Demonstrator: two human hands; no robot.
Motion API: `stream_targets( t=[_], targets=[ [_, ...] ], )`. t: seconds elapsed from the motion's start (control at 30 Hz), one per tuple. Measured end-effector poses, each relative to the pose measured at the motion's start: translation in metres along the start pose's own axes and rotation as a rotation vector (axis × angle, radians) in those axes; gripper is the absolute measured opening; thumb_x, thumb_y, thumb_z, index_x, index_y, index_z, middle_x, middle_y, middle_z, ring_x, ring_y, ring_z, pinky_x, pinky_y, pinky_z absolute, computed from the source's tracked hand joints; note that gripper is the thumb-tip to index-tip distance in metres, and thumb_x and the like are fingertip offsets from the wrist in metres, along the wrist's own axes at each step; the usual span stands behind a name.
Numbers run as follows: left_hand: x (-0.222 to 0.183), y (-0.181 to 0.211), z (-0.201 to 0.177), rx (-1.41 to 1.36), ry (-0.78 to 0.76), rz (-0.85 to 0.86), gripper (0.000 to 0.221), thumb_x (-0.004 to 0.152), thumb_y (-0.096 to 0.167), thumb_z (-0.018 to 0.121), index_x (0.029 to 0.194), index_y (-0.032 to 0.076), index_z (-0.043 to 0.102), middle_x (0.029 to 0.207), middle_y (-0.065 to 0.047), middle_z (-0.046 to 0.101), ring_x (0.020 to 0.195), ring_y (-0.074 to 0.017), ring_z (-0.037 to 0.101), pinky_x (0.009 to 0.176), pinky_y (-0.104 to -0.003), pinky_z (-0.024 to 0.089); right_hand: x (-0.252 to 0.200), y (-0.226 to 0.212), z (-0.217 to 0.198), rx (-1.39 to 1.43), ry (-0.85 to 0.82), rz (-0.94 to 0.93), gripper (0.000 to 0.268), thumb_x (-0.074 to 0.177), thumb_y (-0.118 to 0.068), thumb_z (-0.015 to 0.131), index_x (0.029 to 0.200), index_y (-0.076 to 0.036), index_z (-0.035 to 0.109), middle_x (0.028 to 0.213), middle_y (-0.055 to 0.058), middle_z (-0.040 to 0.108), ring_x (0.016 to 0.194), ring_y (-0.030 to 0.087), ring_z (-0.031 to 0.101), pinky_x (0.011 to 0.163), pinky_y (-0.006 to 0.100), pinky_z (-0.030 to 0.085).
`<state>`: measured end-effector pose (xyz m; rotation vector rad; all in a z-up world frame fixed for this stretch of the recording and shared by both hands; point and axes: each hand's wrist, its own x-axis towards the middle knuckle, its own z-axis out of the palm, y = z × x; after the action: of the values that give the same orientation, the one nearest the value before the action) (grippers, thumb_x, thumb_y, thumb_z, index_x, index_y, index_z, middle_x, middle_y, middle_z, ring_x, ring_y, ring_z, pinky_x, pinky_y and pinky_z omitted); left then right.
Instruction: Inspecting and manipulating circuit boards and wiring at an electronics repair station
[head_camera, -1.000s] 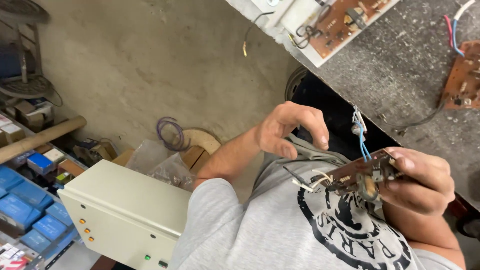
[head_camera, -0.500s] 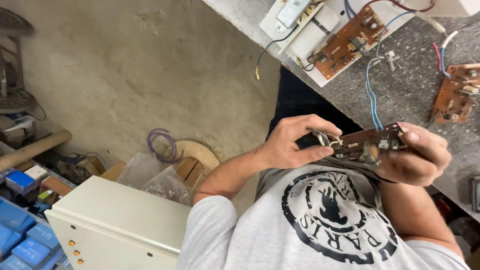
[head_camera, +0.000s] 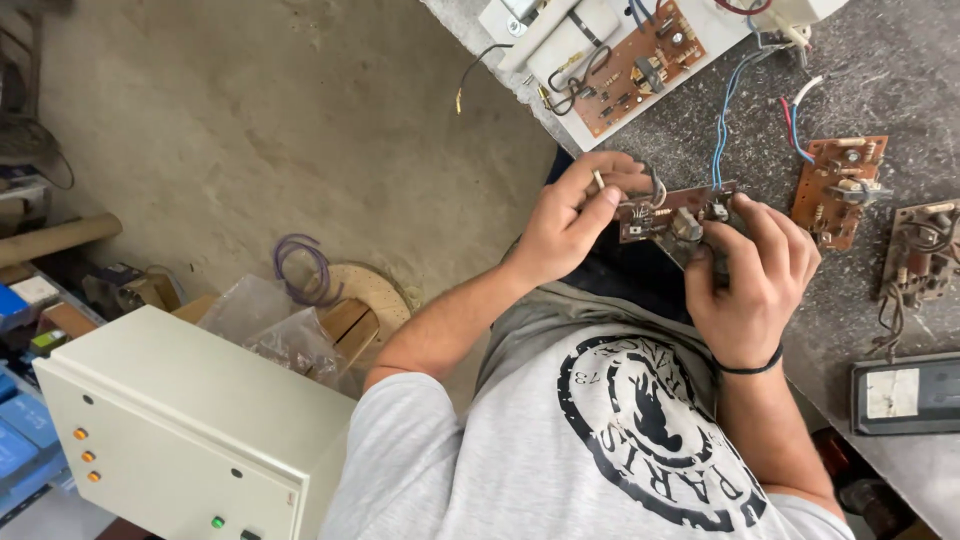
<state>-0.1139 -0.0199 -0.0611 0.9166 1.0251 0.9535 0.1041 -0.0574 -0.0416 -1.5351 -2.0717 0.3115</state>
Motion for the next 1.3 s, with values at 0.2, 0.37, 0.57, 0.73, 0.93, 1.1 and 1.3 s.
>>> stream_targets(
  t=[0.2,0.37,0.57,0.73,0.93,1.1,1.3],
  targets=[
    [0.006,-0.026,0.003,-0.233,0.113,0.116,0.012,0.109,0.011,0.058,0.119,0.005,0.059,0.125,-0.017,0.070,0.124,-0.0232,0.067,0.103,-0.036,0.063,-0.011,0.007,-0.003,-0.096,-0.085,0.003,0.038,0.102,-0.027,0.074,0.129,0.000,0.075,0.145,0.023,0.069,0.132,0.042,0.059,0.119,0.055,0.031],
    [-0.001,-0.028,-0.007,-0.079,0.127,0.121,0.016,0.104,0.009,0.066,0.120,0.008,0.064,0.119,-0.010,0.074,0.116,-0.0169,0.072,0.103,-0.028,0.062,-0.008,0.009,-0.003,-0.098,-0.101,0.014,0.035,0.102,-0.027,0.077,0.127,-0.003,0.076,0.145,0.021,0.071,0.134,0.040,0.059,0.122,0.054,0.028],
    [-0.003,-0.014,-0.026,0.234,0.010,0.117,0.038,0.097,0.015,0.077,0.131,0.010,0.063,0.122,-0.005,0.074,0.116,-0.0153,0.072,0.100,-0.028,0.065,-0.004,0.008,0.000,-0.108,-0.065,0.035,0.031,0.104,-0.029,0.078,0.123,-0.004,0.076,0.141,0.018,0.074,0.133,0.038,0.061,0.122,0.051,0.027],
    [-0.003,-0.011,-0.031,0.257,-0.117,0.168,0.046,0.091,0.012,0.083,0.132,0.010,0.062,0.124,-0.006,0.073,0.116,-0.0164,0.074,0.098,-0.029,0.067,-0.002,0.007,0.001,-0.126,-0.053,0.022,0.032,0.103,-0.028,0.078,0.122,-0.003,0.075,0.140,0.018,0.074,0.130,0.038,0.061,0.121,0.052,0.029],
    [0.001,-0.015,-0.030,0.527,0.001,0.373,0.014,0.094,0.017,0.079,0.106,0.012,0.073,0.102,0.001,0.078,0.092,-0.0128,0.077,0.085,-0.025,0.060,-0.001,0.005,0.001,-0.125,-0.067,0.026,0.032,0.102,-0.027,0.078,0.124,-0.003,0.075,0.141,0.017,0.074,0.131,0.037,0.060,0.121,0.051,0.028],
    [0.004,-0.026,-0.027,0.390,0.076,0.325,0.013,0.092,0.020,0.080,0.099,0.013,0.072,0.095,0.002,0.077,0.087,-0.0096,0.075,0.078,-0.021,0.061,0.000,0.005,0.001,-0.133,-0.064,0.020,0.032,0.103,-0.028,0.078,0.123,-0.003,0.076,0.140,0.017,0.074,0.130,0.037,0.061,0.120,0.051,0.029],
    [0.005,-0.036,-0.021,0.457,0.080,0.328,0.018,0.095,0.029,0.075,0.099,0.012,0.069,0.095,0.002,0.076,0.087,-0.0105,0.075,0.075,-0.023,0.062,0.000,0.005,0.001,-0.115,-0.064,0.040,0.029,0.100,-0.024,0.079,0.122,-0.004,0.075,0.141,0.016,0.074,0.129,0.037,0.061,0.120,0.051,0.028]
  ],
)
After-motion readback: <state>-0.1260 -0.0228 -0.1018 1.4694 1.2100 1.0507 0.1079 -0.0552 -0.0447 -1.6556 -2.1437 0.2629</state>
